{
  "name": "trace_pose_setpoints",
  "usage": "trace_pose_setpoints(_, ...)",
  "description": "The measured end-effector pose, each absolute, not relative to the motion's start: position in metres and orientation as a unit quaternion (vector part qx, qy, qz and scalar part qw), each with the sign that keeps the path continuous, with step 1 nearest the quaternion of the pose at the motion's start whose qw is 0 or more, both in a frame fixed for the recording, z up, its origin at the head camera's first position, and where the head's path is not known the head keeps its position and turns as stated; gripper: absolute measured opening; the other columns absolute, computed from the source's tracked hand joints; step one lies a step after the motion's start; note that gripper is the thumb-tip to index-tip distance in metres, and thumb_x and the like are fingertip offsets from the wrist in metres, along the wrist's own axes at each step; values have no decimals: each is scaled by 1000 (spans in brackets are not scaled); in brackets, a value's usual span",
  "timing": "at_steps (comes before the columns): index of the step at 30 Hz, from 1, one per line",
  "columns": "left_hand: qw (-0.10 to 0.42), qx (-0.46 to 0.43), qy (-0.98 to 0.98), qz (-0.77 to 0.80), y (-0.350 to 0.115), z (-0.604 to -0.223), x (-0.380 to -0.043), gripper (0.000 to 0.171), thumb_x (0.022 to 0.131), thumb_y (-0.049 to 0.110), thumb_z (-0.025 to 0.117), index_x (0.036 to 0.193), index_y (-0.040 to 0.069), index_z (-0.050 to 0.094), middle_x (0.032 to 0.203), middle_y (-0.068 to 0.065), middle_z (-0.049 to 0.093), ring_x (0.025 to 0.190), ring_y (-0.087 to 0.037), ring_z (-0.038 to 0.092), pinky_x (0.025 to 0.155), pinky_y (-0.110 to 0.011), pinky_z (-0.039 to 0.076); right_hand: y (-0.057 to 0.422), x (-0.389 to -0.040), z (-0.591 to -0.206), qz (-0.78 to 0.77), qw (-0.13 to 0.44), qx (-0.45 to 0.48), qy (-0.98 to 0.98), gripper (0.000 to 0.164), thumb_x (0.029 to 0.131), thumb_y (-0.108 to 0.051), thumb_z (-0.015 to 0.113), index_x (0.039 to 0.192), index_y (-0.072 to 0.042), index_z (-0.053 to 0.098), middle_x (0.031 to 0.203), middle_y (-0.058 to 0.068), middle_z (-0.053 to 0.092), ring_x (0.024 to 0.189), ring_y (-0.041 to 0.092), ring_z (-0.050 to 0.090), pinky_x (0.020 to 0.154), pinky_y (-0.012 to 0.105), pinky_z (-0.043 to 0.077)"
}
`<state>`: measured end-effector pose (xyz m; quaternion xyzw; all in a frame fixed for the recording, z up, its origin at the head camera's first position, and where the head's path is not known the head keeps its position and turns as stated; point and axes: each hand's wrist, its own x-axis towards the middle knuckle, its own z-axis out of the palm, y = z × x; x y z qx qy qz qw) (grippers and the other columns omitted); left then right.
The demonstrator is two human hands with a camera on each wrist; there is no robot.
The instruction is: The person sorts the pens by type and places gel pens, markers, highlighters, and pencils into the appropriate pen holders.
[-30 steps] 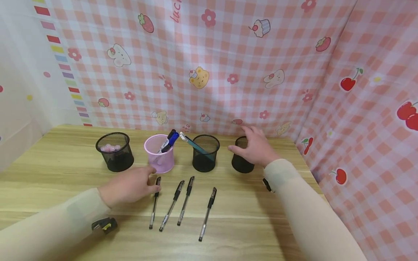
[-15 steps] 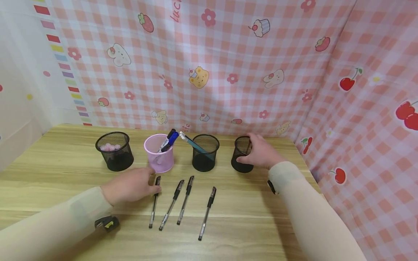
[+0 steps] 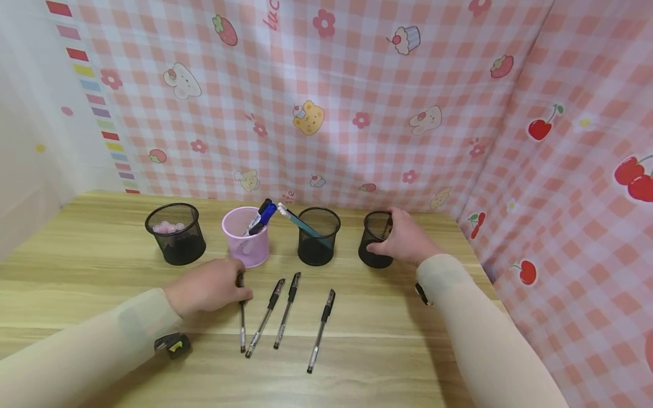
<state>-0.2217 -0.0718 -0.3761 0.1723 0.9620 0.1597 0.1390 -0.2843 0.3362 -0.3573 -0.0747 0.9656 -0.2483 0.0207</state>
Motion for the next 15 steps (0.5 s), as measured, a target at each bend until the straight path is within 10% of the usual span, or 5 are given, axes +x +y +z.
trace_pose_setpoints(15,143,158,961,174,-68,-380,-224,29,92,30,79,87,7,62,76,-4,64,66,-20,60,62,-35,51,338,-279,-356,-253,31,-48,966,109,82,-45,89,164,-10,26,165,24,35,146,47,43,115,66,40)
